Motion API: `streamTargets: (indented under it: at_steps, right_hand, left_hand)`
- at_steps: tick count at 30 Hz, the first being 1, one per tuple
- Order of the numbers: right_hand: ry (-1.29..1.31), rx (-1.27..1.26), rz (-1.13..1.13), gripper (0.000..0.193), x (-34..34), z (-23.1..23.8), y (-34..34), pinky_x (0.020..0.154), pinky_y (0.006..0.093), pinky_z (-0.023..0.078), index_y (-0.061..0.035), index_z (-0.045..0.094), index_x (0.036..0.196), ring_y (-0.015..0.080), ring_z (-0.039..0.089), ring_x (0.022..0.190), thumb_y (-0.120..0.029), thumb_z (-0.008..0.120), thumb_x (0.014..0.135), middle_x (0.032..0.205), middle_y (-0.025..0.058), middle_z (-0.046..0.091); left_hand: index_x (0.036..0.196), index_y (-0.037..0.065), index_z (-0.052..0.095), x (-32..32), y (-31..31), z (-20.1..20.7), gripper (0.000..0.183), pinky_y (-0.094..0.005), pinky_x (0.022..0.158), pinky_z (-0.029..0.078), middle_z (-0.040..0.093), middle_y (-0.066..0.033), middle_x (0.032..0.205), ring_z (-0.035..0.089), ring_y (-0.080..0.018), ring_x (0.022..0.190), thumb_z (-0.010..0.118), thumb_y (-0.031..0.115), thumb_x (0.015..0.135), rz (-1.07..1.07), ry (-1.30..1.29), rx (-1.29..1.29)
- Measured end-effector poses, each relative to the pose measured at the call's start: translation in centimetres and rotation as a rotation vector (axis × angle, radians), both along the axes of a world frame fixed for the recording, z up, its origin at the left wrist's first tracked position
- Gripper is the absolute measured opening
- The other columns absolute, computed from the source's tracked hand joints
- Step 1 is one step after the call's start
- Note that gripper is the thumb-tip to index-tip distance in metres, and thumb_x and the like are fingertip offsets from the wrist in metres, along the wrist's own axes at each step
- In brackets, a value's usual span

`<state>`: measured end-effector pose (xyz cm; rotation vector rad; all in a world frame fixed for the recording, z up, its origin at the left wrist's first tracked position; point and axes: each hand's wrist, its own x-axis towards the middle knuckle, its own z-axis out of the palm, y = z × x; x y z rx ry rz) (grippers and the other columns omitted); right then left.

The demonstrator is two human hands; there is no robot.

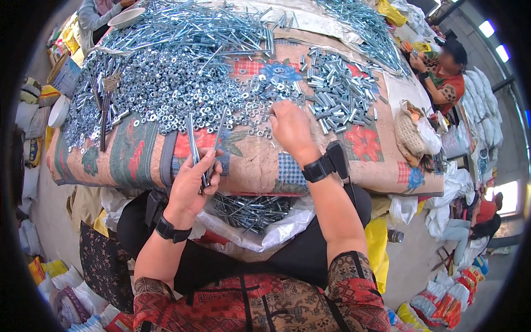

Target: Assembling bolts by putting washers on them for industrial use.

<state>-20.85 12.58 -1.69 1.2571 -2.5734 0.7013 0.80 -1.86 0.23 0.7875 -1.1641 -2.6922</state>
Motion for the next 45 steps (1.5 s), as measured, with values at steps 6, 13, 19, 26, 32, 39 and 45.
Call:
streamTargets:
  at_steps: [6, 13, 19, 26, 32, 39, 45]
  right_hand:
    - [-0.492, -0.24, -0.011, 0.01, 0.4, 2.3, 0.7, 0.067, 0.0319, 0.051, -0.002, 0.062, 0.089, 0.0194, 0.063, 0.073, -0.008, 0.066, 0.081, 0.082, 0.008, 0.064]
    - [-1.077, -0.59, 0.232, 0.015, 3.8, 5.0, 0.4, 0.07, 0.0227, 0.052, 0.0013, 0.067, 0.098, 0.01, 0.063, 0.076, -0.006, 0.066, 0.085, 0.086, 0.0051, 0.067]
    - [-0.453, -0.437, 0.163, 0.019, 6.2, 5.1, -0.4, 0.065, 0.0256, 0.051, -0.0031, 0.068, 0.102, 0.0132, 0.065, 0.075, -0.002, 0.066, 0.083, 0.085, 0.0076, 0.069]
    - [-0.039, -0.476, 0.166, 0.019, 4.9, 3.7, -3.4, 0.072, 0.0361, 0.05, -0.0062, 0.068, 0.097, 0.0271, 0.062, 0.082, -0.007, 0.066, 0.078, 0.092, 0.0129, 0.067]
    - [0.156, -0.093, 0.206, 0.015, 3.9, 0.4, -4.3, 0.071, 0.0425, 0.047, -0.004, 0.065, 0.092, 0.0308, 0.058, 0.078, -0.007, 0.063, 0.078, 0.085, 0.0108, 0.062]
    - [0.083, -0.071, 0.261, 0.009, 3.3, 1.0, -2.4, 0.068, 0.041, 0.046, -0.0047, 0.062, 0.086, 0.0323, 0.058, 0.077, -0.005, 0.062, 0.077, 0.079, 0.0122, 0.059]
    - [-0.062, -0.154, 0.189, 0.012, 3.1, 0.8, -2.1, 0.069, 0.0403, 0.046, -0.0051, 0.064, 0.088, 0.031, 0.058, 0.079, -0.007, 0.064, 0.076, 0.079, 0.0117, 0.059]
  left_hand:
    - [0.102, 0.006, 0.059, -0.2, 0.5, 0.4, 0.017, -0.0163, 0.04, 0.029, 0.057, -0.001, 0.074, 0.049, -0.0042, 0.054, 0.059, 0.022, 0.094, -0.112, -0.019, -0.039]
    - [0.099, 0.004, 0.059, -0.2, 0.8, 0.3, 0.017, -0.0159, 0.038, 0.027, 0.057, -0.0013, 0.073, 0.049, -0.0047, 0.052, 0.06, 0.02, 0.093, -0.188, -0.01, -0.052]
    - [0.099, 0.004, 0.058, 0.0, 0.7, -0.1, 0.017, -0.0161, 0.038, 0.027, 0.056, -0.0008, 0.073, 0.047, -0.0045, 0.051, 0.055, 0.021, 0.096, -0.19, 0.029, 0.067]
    - [0.098, 0.006, 0.058, 0.1, 0.7, -0.1, 0.017, -0.0167, 0.04, 0.028, 0.055, 0.0012, 0.073, 0.047, -0.0038, 0.052, 0.057, 0.023, 0.095, -0.044, 0.068, 0.079]
    - [0.099, 0.008, 0.059, -0.1, 0.2, -0.1, 0.015, -0.0166, 0.04, 0.029, 0.057, 0.0012, 0.073, 0.048, -0.0037, 0.052, 0.059, 0.023, 0.094, 0.08, 0.072, 0.015]
    - [0.099, 0.008, 0.058, -0.2, 0.2, 0.1, 0.015, -0.017, 0.04, 0.028, 0.056, 0.0012, 0.073, 0.048, -0.0038, 0.053, 0.059, 0.022, 0.094, 0.057, 0.042, 0.012]
    - [0.097, 0.008, 0.058, 0.0, 0.4, -0.3, 0.015, -0.0172, 0.041, 0.028, 0.056, 0.0013, 0.072, 0.048, -0.0039, 0.053, 0.059, 0.022, 0.094, 0.01, 0.023, 0.019]
